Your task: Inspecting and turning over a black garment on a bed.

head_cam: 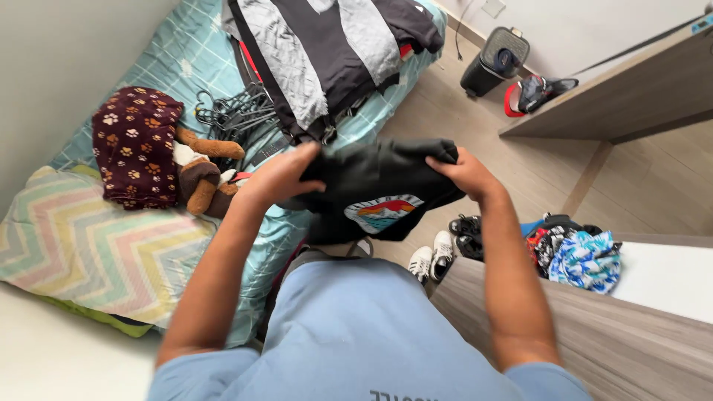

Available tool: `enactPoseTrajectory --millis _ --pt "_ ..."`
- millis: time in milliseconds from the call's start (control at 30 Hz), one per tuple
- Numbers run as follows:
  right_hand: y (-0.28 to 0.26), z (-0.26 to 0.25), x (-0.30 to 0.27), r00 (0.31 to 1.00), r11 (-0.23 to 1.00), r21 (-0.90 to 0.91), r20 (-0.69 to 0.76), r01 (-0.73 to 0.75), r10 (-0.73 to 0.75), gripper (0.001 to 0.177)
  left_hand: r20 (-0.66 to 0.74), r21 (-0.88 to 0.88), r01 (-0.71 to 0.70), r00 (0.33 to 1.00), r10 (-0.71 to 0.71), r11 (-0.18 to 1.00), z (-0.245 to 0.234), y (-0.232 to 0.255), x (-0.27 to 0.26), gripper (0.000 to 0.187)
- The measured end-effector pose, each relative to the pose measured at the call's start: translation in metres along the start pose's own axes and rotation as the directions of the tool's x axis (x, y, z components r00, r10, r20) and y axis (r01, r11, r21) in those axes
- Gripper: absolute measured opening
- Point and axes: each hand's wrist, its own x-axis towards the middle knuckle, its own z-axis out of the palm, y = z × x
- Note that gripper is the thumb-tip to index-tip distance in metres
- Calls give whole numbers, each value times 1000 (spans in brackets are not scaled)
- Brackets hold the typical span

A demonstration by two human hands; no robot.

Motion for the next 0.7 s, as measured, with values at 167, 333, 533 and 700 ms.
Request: enactPoseTrajectory --millis 167,333,533,700 --pt "-48 -8 -9 977 887 -440 208 137 -48 37 329 106 88 937 -119 990 1 -50 -10 49" --pt "-43 -39 34 964 653 -719 255 237 -69 35 -43 166 29 999 -22 986 -18 -77 -1 37" --pt "-10 -12 74 859 571 -807 -394 -152 -328 27 -425 -181 325 825 -372 928 24 -88 35 22" --pt "-10 8 64 786 805 -579 557 134 270 49 384 88 -247 902 196 965 40 -88 11 72"
